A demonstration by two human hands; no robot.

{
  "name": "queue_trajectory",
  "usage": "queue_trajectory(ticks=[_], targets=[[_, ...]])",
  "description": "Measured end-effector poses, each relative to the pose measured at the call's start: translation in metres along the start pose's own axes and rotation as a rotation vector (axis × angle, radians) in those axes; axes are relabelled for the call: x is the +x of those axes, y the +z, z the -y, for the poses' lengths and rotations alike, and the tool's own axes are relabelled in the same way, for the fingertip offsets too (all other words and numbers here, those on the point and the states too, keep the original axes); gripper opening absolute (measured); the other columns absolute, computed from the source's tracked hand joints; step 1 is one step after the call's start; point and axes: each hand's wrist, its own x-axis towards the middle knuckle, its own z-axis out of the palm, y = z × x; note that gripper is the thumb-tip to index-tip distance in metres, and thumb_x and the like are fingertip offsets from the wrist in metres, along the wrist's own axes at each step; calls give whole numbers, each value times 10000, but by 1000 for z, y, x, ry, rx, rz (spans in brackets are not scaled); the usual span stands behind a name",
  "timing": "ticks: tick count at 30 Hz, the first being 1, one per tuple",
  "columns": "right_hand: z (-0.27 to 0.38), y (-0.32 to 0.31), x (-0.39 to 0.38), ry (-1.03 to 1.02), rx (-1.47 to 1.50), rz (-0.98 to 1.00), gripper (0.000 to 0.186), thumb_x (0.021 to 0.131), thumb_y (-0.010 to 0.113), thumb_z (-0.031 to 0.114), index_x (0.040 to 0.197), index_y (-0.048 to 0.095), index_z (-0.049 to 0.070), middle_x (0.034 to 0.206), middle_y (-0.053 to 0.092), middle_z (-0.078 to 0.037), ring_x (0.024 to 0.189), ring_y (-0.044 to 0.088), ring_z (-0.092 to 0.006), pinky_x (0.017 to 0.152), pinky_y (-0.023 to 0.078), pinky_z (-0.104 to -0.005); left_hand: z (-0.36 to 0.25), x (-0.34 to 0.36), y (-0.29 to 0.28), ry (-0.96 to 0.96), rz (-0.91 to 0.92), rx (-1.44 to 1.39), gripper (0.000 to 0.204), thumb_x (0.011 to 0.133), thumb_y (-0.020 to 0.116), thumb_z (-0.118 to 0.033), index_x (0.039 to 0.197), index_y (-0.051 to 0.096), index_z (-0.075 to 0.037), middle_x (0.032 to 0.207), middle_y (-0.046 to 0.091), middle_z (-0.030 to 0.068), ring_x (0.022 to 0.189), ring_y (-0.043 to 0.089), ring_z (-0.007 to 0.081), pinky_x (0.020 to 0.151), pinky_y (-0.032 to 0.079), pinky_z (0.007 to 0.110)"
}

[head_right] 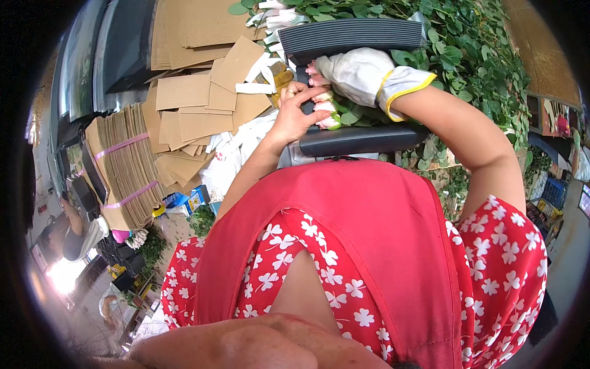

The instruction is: The person arranges artificial flowers into a black rectangular container. They pick up bunches of flowers with green leaves and pink buds, place them into the container, and adjust their positions. The person also handles cardboard pieces and a plastic bag during the process.

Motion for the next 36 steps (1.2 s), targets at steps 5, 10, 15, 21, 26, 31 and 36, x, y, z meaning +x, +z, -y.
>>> queue_trajectory(ticks=[5, 10, 15, 21, 26, 31, 36], targets=[[2, 5, 10, 120, 143, 147, 455, 1003, 337, 442, 1201, 644, 170, 1060, 722, -79, 931, 669, -299, 807, 500, -377, 3, -9, 0, 69, -67, 144, 438, 713, 821, -399, 1115, 732, -250, 1114, 527, 54, 1123, 443, 267, 1034, 278, 442], [23, 0, 17, 351, 77, 176, 443, 974, 379, 447, 957, 747, 201, 991, 735, -78, 926, 682, -283, 808, 503, -374, -29, -11, -9, 299, -199, 621, 409, 744, 783, -384, 1130, 710, -270, 1239, 542, 41, 1235, 430, 266, 1087, 235, 546], [52, -63, -53, 43, -37, -71, 295, 879, 640, 267, 1110, 626, 83, 1007, 695, -156, 910, 668, -369, 758, 528, -454, 13, 9, -7, 288, -39, 370, 495, 723, 786, -323, 1201, 682, -249, 1449, 514, 1, 1248, 530, 233, 1060, 306, 561], [13, -68, -206, 392, 75, 104, 178, 831, 636, 223, 786, 666, 54, 709, 642, -174, 654, 637, -338, 561, 499, -416, 21, 13, -5, 300, -124, 238, 492, 718, 798, -303, 1179, 714, -153, 1382, 584, 76, 1195, 589, 292, 1002, 453, 421], [-54, 118, -269, 107, 1114, -144, 366, 940, 529, 149, 1267, 595, -2, 1103, 675, -172, 918, 670, -228, 823, 531, -340, 25, 23, 5, 295, -112, 129, 425, 767, 747, -277, 1177, 719, -167, 1378, 585, 71, 1184, 589, 288, 1008, 452, 421], [101, -71, -148, -43, 1060, -233, 239, 877, 584, 70, 1088, 645, -25, 1073, 697, -162, 969, 689, -279, 855, 540, -371, 18, 11, 3, 270, -163, 40, 442, 754, 718, -239, 1183, 700, -135, 1326, 617, 94, 1189, 587, 299, 995, 465, 403], [53, -24, -55, -173, -136, -79, 443, 878, 637, 226, 1303, 561, 125, 1443, 474, -162, 1337, 446, -370, 1080, 403, -459, 31, 5, 1, 354, -188, 81, 392, 763, 722, -113, 1147, 677, -44, 1293, 614, 166, 1193, 559, 383, 1026, 437, 419]])
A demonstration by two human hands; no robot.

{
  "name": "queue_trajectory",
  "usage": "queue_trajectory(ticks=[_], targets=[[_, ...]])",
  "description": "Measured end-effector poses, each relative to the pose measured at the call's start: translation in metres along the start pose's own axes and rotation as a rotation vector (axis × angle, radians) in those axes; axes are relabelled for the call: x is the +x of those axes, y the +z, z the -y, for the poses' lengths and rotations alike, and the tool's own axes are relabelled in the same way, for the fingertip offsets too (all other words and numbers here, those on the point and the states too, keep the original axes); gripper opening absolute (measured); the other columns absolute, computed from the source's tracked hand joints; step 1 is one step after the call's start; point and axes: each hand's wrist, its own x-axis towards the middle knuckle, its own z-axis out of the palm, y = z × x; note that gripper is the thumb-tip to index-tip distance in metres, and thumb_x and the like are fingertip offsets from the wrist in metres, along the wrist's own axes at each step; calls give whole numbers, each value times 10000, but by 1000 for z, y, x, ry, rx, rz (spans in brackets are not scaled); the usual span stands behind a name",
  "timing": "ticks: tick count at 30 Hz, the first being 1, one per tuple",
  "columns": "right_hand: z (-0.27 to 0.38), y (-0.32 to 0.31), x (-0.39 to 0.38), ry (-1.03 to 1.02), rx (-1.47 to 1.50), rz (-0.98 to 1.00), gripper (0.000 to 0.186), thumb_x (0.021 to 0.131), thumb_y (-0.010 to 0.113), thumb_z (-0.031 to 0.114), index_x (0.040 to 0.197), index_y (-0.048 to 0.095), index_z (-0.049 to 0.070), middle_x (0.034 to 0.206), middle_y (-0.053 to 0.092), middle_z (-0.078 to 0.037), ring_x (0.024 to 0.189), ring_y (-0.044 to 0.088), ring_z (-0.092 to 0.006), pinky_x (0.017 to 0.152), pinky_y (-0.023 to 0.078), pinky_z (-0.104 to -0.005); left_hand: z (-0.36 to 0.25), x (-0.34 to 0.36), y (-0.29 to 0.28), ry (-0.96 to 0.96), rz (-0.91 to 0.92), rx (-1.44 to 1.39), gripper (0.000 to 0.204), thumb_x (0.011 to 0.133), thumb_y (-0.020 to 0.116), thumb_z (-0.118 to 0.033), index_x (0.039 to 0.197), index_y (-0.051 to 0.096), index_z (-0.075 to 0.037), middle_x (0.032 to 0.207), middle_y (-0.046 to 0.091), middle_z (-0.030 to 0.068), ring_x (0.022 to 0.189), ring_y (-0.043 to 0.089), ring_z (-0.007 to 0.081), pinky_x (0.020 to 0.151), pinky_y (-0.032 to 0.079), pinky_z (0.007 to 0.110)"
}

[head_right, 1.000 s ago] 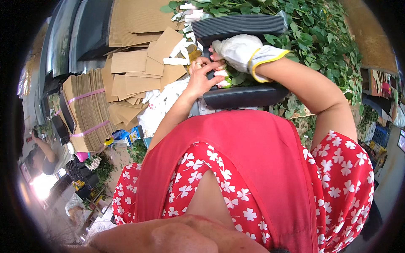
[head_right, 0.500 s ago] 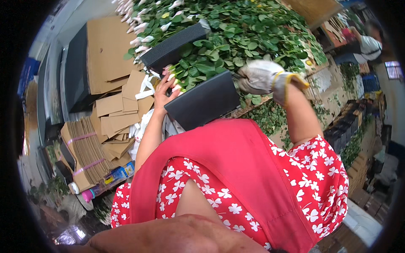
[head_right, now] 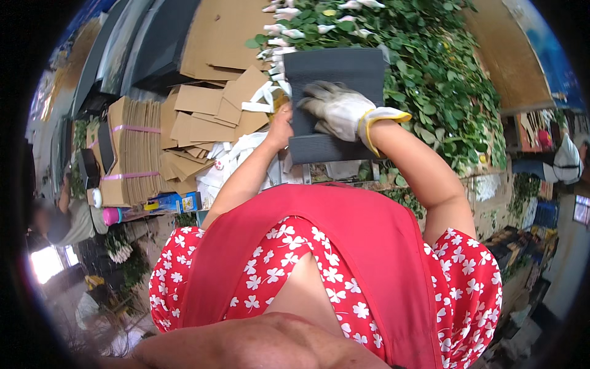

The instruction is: The person arranges artificial flowers into a black rectangular container. They pick up bunches of flowers with green leaves and pink buds, place them into the container, and adjust their positions. The person also handles cardboard pieces and a plastic bag during the process.

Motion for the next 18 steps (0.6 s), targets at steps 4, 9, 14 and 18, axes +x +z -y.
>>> queue_trajectory(ticks=[4, 9, 14, 18], targets=[[-19, 24, 17, 118, -28, 215, 617, 879, 661, 310, 1429, 434, 151, 1535, 343, -180, 1412, 325, -406, 1156, 296, -483, 20, -6, -32, -380, 148, -391, 326, 874, 697, -149, 1162, 662, 0, 1333, 591, 143, 1218, 570, 254, 1020, 446, 336], [-21, 25, 29, 166, -13, 412, 719, 872, 651, 316, 1485, 320, 138, 1568, 266, -190, 1438, 259, -426, 1181, 219, -528, -10, 53, -15, -344, -160, -65, 445, 947, 625, -321, 1237, 592, 15, 1229, 627, 211, 1131, 613, 323, 958, 475, 372], [31, 6, 131, -79, -163, 213, 123, 784, 641, 194, 880, 678, 126, 758, 643, -105, 729, 673, -307, 620, 533, -435, 6, 63, -4, -522, 152, 76, 476, 939, 590, -365, 1188, 550, 39, 941, 675, 270, 956, 638, 460, 838, 506, 494], [56, 54, 271, 228, -164, 178, 446, 797, 646, 189, 1224, 625, 63, 1040, 715, -135, 954, 708, -289, 766, 557, -414, 3, 66, 10, -517, 106, 120, 448, 937, 590, -350, 1174, 570, 30, 960, 675, 270, 966, 638, 451, 848, 506, 487]])
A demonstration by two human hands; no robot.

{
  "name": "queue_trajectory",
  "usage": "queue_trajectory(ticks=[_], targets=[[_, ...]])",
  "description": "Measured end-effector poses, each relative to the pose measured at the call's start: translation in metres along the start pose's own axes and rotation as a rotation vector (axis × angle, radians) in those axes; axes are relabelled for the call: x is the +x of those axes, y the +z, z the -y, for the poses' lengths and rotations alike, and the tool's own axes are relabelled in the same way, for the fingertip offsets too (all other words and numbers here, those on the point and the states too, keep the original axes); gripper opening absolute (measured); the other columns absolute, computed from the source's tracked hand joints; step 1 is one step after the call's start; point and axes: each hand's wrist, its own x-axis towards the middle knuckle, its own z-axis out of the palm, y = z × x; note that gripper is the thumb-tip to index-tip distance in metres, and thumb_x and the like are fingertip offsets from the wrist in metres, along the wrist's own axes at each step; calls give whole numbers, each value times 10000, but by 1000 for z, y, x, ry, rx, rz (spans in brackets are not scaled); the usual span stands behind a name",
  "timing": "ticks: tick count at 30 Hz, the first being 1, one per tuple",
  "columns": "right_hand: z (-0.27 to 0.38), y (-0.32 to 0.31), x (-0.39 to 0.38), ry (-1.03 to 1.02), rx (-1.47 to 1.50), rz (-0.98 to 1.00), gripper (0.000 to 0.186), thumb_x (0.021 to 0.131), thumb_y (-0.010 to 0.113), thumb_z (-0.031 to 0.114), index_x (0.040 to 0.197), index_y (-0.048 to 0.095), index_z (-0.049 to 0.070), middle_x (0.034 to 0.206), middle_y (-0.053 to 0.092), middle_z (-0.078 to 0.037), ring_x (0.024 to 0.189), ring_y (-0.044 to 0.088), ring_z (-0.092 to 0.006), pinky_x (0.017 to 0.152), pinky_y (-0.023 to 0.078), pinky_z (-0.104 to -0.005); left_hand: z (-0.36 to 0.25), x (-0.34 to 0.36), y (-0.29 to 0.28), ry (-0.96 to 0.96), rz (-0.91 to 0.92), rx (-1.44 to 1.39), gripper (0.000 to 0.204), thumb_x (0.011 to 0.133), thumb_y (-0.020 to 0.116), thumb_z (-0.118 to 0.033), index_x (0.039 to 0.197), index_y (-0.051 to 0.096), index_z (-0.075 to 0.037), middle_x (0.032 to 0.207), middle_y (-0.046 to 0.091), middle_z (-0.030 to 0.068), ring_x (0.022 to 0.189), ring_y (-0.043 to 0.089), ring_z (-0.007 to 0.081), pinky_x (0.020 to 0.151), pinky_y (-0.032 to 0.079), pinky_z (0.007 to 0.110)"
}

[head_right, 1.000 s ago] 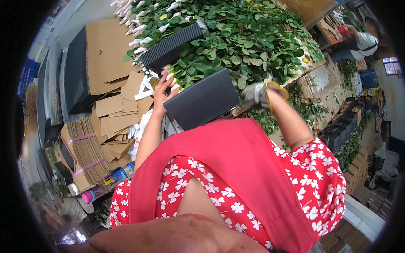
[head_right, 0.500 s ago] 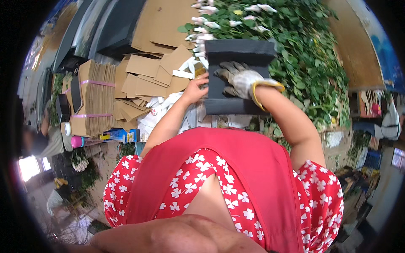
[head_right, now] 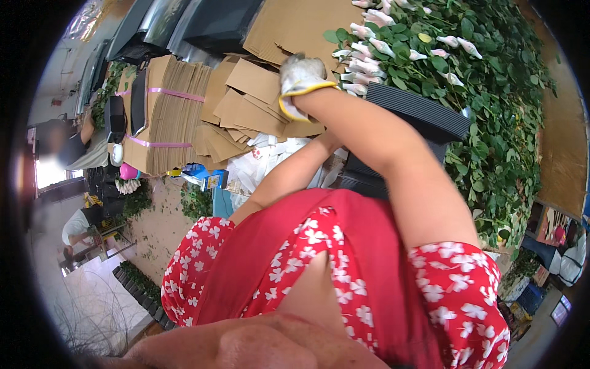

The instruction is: The person arranges artificial flowers into a black rectangular container. They pick up bunches of flowers with green leaves and pink buds, place them into the container, and adjust their positions. The person also handles cardboard pieces and a plastic bag during the process.

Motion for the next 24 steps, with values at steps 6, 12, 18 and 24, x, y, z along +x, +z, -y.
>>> queue_trajectory(ticks=[6, 12, 18, 24], targets=[[-33, 3, -10, -115, -42, -156, 314, 732, 678, 179, 1031, 718, 92, 941, 720, -109, 875, 704, -285, 719, 563, -392, 1, 9, -5, 33, 2, 22, 408, 934, 591, -327, 1154, 600, 16, 987, 676, 270, 981, 637, 437, 862, 505, 477], [-110, -137, -224, -127, 815, 247, 254, 929, 626, 233, 1099, 680, 53, 853, 695, -68, 753, 666, -169, 669, 536, -318, 9, 3, -25, -18, 51, 43, 370, 931, 592, -305, 1133, 629, 3, 1015, 676, 270, 996, 637, 424, 877, 504, 466], [-191, -8, -270, -82, 1056, 67, 291, 854, 712, 286, 1006, 677, 40, 656, 624, -35, 507, 556, -125, 486, 443, -263, -7, 13, -42, 9, 123, 99, 344, 939, 580, -286, 1035, 649, 38, 932, 666, 296, 943, 630, 455, 827, 497, 471], [-173, 5, -240, 308, 854, 454, 437, 916, 602, 463, 776, 676, 56, 601, 623, -38, 517, 588, -179, 486, 442, -326, -8, 11, -40, 129, 7, 23, 426, 959, 591, -314, 825, 624, 89, 779, 641, 282, 778, 617, 456, 705, 474, 461]])
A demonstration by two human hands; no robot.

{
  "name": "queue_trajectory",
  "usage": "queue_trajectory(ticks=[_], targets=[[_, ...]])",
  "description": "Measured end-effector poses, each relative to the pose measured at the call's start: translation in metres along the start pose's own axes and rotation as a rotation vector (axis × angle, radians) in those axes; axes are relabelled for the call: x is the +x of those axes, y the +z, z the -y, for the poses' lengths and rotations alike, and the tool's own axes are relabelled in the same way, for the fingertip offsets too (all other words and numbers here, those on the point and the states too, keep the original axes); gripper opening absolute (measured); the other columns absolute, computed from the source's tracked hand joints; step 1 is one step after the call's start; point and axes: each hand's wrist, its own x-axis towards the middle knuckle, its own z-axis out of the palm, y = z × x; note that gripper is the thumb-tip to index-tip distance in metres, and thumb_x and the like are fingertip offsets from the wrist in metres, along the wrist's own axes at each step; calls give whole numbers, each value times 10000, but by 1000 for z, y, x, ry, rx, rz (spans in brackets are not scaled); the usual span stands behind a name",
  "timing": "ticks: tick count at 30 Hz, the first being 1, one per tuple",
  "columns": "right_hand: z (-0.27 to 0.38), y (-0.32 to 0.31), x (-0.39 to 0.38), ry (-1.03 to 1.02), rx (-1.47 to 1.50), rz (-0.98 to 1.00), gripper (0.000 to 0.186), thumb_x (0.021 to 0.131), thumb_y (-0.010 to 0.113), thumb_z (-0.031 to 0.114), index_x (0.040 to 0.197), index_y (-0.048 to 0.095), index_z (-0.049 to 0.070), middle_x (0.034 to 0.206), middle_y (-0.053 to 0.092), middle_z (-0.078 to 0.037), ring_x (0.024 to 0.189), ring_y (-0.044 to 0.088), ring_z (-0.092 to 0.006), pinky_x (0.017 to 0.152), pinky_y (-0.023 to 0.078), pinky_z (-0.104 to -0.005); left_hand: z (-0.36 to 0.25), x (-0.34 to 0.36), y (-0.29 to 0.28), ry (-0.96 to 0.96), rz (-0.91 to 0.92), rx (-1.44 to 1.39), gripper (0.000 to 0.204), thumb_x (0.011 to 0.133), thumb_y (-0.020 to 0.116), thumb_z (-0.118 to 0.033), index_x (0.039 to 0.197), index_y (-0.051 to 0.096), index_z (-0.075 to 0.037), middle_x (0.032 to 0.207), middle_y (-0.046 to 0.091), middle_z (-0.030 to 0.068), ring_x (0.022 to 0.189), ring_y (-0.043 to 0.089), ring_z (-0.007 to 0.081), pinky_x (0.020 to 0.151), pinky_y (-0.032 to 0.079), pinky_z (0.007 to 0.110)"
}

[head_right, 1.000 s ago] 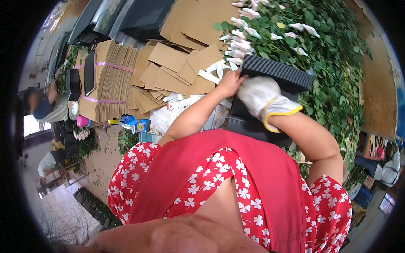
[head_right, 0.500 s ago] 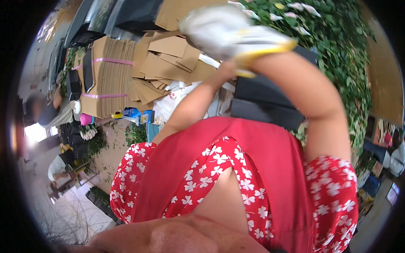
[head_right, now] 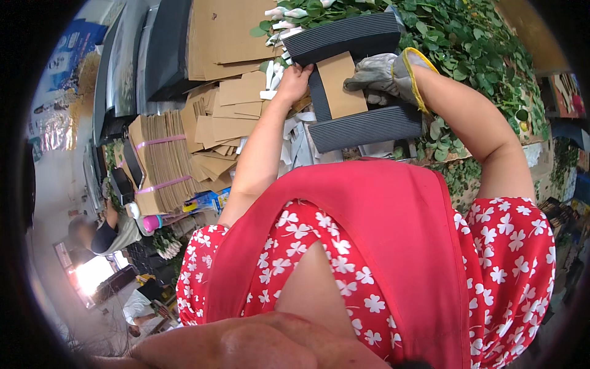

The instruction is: The person arranges artificial flowers into a black rectangular container. They pick up bunches of flowers with green leaves and pink buds, place them into the container, and adjust their positions. The person also handles cardboard pieces and a plastic bag during the process.

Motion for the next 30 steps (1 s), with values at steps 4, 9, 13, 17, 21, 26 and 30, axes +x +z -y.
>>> queue_trajectory(ticks=[4, 9, 13, 17, 21, 26, 30], targets=[[21, -6, -4, 122, -213, 88, 415, 968, 512, 432, 897, 717, 79, 669, 672, -46, 608, 637, -191, 547, 486, -324, -11, -9, -9, -82, 58, 79, 416, 969, 568, -313, 876, 634, 87, 820, 653, 284, 836, 633, 454, 730, 474, 454], [-28, 5, 24, -140, -294, 22, 351, 967, 500, 386, 1039, 708, 112, 790, 719, -59, 651, 676, -223, 579, 526, -362, -92, -37, -46, 2, 408, 607, 323, 918, 631, -309, 919, 675, 11, 864, 686, 242, 850, 648, 416, 802, 510, 471], [8, -1, 8, 64, -156, 127, 322, 949, 523, 357, 1047, 703, 109, 890, 731, -99, 790, 698, -271, 669, 544, -381, -92, -49, -25, 464, 366, 184, 765, 709, 838, -299, 1319, 479, -7, 1378, 481, 234, 1268, 465, 399, 1043, 417, 445], [35, 9, 10, 108, -971, 60, 269, 832, 622, 373, 988, 760, 203, 951, 740, -75, 896, 713, -278, 702, 551, -425, -72, -39, -14, 433, 475, 403, 1085, 581, 893, -334, 1449, 339, 7, 1481, 320, 270, 1356, 333, 461, 1147, 317, 473], [20, 36, 17, -195, -619, -44, 338, 846, 596, 400, 1003, 733, 135, 979, 733, -74, 917, 701, -312, 756, 549, -420, -77, -25, -14, 492, 594, 534, 1114, 581, 891, -287, 1480, 292, -14, 1499, 281, 285, 1376, 296, 469, 1149, 309, 471], [-8, -36, 7, -166, -143, 103, 345, 856, 603, 374, 1058, 729, 124, 979, 718, -143, 920, 697, -295, 769, 538, -402, -119, -35, -27, 296, 765, 520, 760, 718, 821, -288, 1343, 504, 6, 1320, 535, 268, 1281, 467, 423, 1088, 407, 410], [-33, -198, 11, -137, -534, -917, 170, 842, 629, 222, 958, 674, 106, 879, 689, -144, 797, 682, -327, 711, 555, -436, -108, -64, -18, 176, 619, 278, 469, 879, 692, -320, 1250, 609, -44, 1268, 596, 260, 1181, 588, 370, 964, 507, 419]])
